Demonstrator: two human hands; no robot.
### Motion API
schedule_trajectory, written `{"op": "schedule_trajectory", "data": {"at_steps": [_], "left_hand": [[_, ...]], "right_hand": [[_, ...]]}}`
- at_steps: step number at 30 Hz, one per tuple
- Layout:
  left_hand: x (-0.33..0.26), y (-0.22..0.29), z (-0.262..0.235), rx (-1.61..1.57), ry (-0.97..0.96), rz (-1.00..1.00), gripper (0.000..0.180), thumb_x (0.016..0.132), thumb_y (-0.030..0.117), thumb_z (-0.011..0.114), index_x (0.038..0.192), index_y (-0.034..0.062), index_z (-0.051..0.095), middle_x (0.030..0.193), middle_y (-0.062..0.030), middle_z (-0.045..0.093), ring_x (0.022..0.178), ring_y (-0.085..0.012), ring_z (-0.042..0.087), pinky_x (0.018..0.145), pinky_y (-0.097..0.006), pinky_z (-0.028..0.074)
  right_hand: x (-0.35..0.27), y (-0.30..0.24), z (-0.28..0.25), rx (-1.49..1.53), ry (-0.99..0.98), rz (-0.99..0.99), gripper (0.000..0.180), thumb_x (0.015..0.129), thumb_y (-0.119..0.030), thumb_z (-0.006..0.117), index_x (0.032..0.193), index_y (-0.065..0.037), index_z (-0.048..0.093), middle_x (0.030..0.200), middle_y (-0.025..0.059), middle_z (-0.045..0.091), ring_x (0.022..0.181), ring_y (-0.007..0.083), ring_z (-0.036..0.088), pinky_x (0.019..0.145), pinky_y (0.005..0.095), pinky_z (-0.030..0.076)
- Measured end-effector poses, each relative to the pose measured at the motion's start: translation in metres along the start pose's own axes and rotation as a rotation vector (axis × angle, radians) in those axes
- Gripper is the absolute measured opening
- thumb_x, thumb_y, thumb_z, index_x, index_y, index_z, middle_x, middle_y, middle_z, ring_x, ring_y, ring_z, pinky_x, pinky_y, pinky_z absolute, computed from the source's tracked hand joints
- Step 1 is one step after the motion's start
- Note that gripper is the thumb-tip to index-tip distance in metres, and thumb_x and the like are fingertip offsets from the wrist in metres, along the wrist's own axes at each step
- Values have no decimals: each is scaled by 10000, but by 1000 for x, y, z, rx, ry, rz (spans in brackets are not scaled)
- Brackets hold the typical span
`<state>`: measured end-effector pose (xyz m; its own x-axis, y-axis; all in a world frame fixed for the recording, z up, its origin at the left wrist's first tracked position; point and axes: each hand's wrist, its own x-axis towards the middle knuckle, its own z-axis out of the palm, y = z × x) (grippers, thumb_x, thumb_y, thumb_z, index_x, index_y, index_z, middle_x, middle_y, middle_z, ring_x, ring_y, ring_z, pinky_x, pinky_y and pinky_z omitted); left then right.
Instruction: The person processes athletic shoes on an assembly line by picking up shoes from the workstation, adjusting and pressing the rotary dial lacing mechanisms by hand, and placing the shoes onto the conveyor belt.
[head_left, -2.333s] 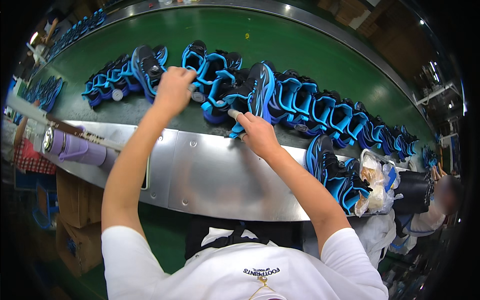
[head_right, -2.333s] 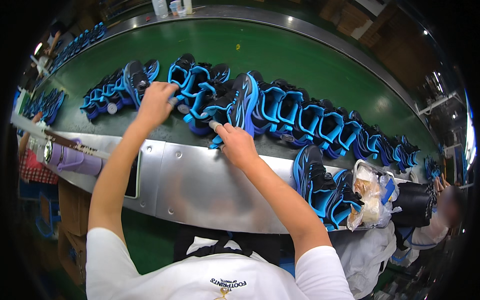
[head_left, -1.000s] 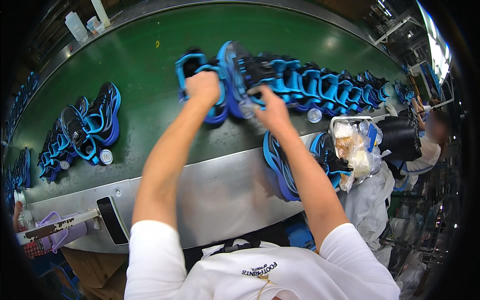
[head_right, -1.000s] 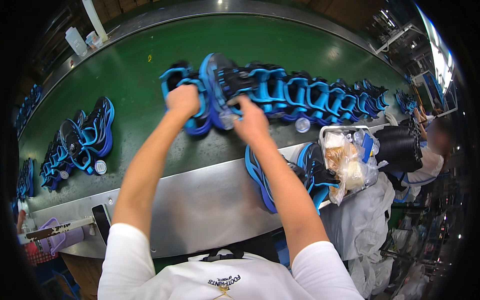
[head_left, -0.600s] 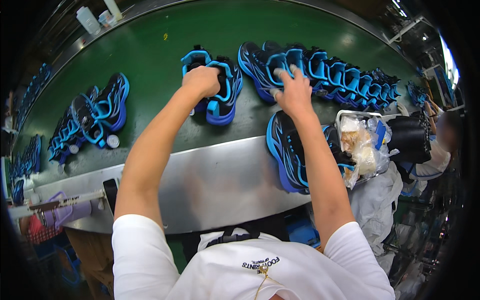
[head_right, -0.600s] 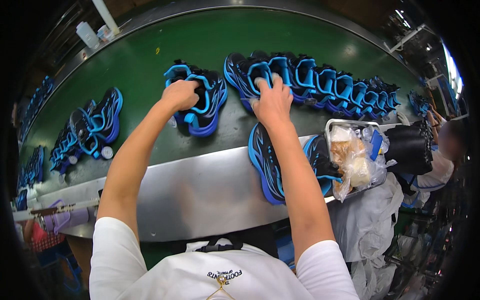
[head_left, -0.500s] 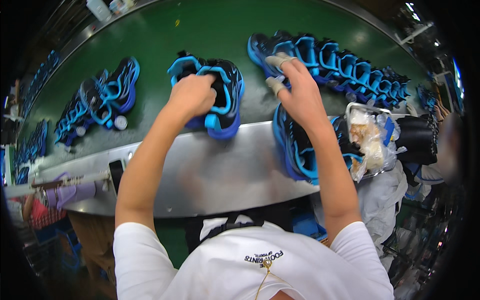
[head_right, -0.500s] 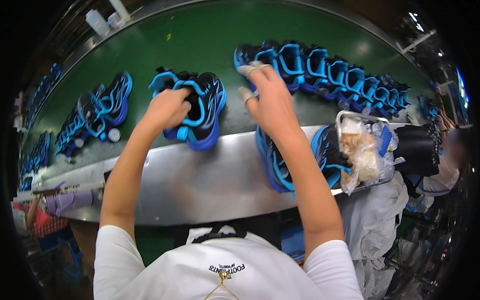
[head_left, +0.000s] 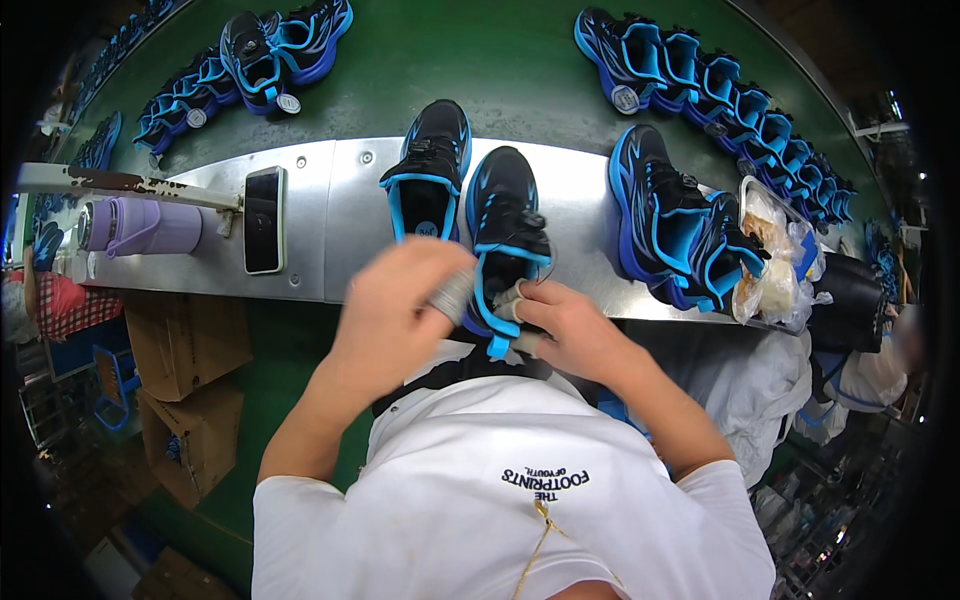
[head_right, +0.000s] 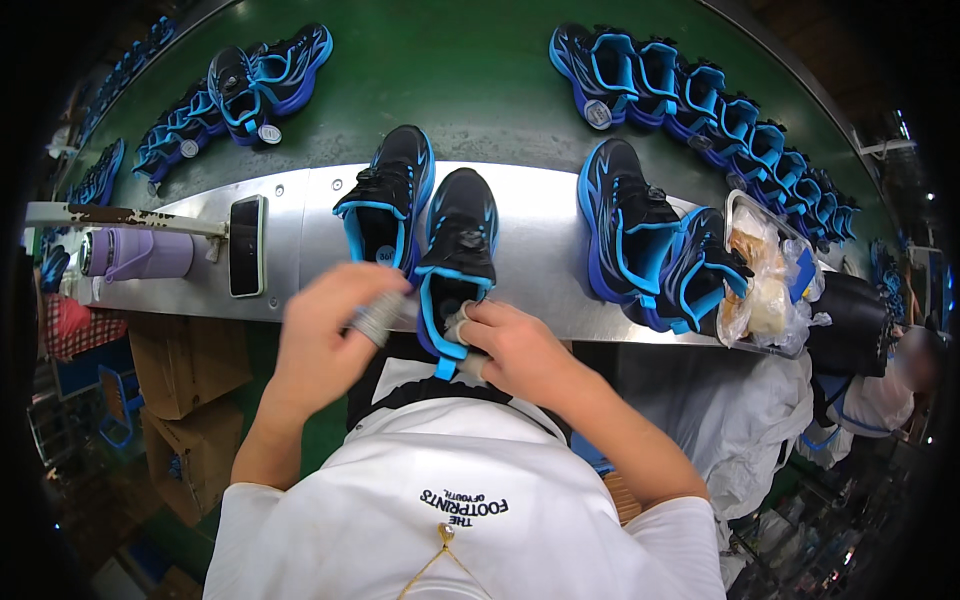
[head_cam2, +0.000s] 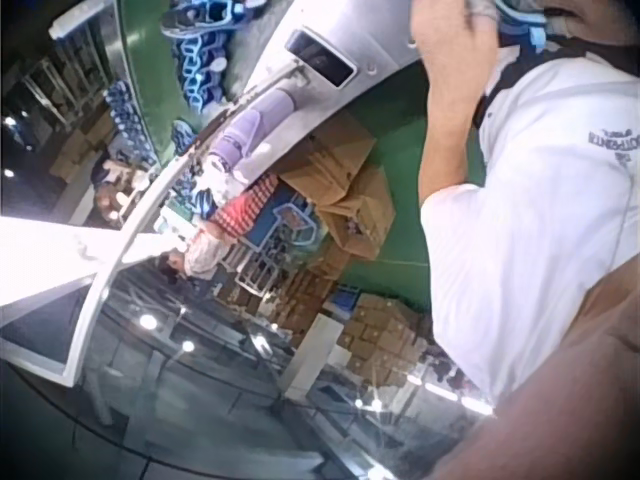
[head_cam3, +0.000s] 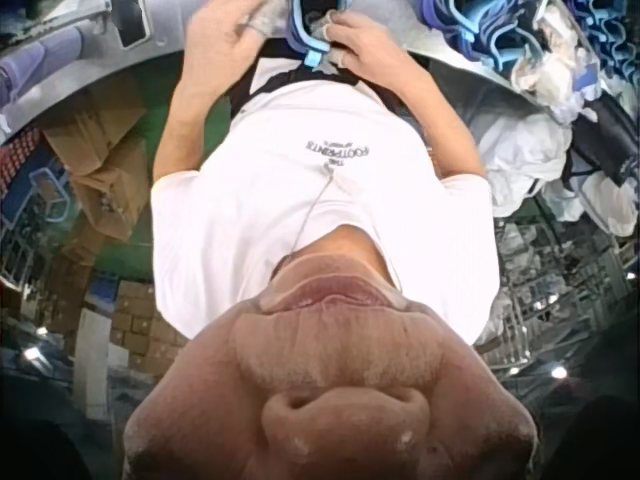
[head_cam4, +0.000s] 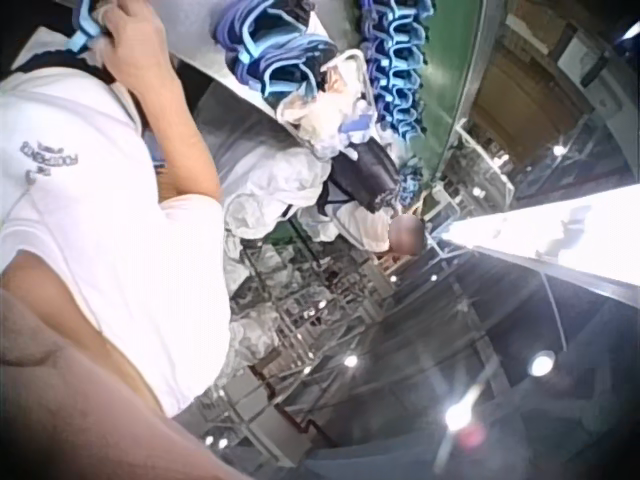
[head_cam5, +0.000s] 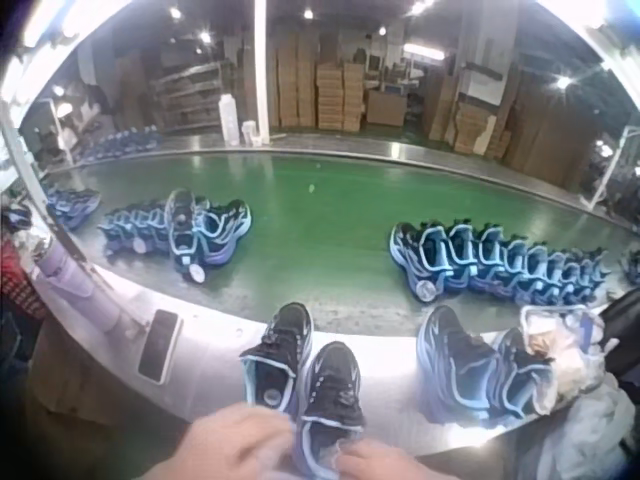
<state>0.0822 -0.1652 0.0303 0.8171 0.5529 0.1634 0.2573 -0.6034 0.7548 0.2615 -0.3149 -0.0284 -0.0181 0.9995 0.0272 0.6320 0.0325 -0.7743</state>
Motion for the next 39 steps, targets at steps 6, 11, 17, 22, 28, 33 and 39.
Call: {"op": "schedule_trajectory", "data": {"at_steps": [6, 11, 17, 22, 28, 33, 39], "left_hand": [[36, -43, -12, 218, 462, -59, 469, 707, -26, 656, 1167, 58, 617, 1121, -123, 611, 967, -288, 589, 857, -380, 492], [67, -77, 14, 370, 186, 139, 451, 696, -47, 640, 1127, 83, 624, 1081, -119, 627, 974, -316, 615, 832, -381, 500], [57, -64, 25, 316, 200, 26, 342, 710, -20, 659, 1040, 59, 618, 935, -118, 627, 754, -309, 629, 682, -349, 517], [34, -59, 22, 336, 211, 12, 490, 689, -45, 633, 1152, 115, 633, 1054, -126, 601, 898, -318, 602, 770, -373, 505], [16, -59, 30, 267, 208, -5, 534, 635, -139, 549, 1073, 134, 689, 1080, -136, 571, 948, -324, 579, 847, -392, 483], [11, -68, 23, 232, 135, 78, 466, 661, -104, 567, 1041, 138, 687, 1090, -149, 573, 992, -332, 563, 835, -393, 477], [28, -53, 41, 548, 84, 283, 239, 751, 113, 609, 976, 125, 688, 1037, -122, 574, 900, -271, 549, 760, -354, 420]], "right_hand": [[14, -30, -65, 184, 184, 117, 401, 705, -91, 770, 1095, -70, 678, 1172, 110, 625, 997, 295, 622, 868, 378, 513], [45, 0, -4, -181, 316, -99, 584, 635, 31, 726, 1193, -91, 605, 1108, 112, 616, 986, 314, 567, 829, 382, 494], [53, 7, 0, -11, 331, 94, 510, 635, 60, 662, 1129, -64, 630, 965, 126, 620, 964, 325, 567, 812, 390, 492], [49, -14, -14, -174, 276, 62, 490, 646, 40, 663, 1121, -72, 633, 994, 120, 602, 965, 330, 573, 804, 401, 495], [37, -15, -12, 67, 237, 156, 591, 621, 122, 579, 1166, -98, 637, 1074, 109, 582, 937, 281, 598, 808, 327, 493], [34, -23, -19, -71, 178, 183, 520, 619, 59, 689, 1099, -132, 625, 1073, 91, 567, 970, 323, 604, 800, 395, 521], [34, -24, 3, -326, 173, 66, 589, 591, 0, 779, 1124, -153, 581, 1164, 108, 557, 956, 318, 610, 769, 404, 539]]}}
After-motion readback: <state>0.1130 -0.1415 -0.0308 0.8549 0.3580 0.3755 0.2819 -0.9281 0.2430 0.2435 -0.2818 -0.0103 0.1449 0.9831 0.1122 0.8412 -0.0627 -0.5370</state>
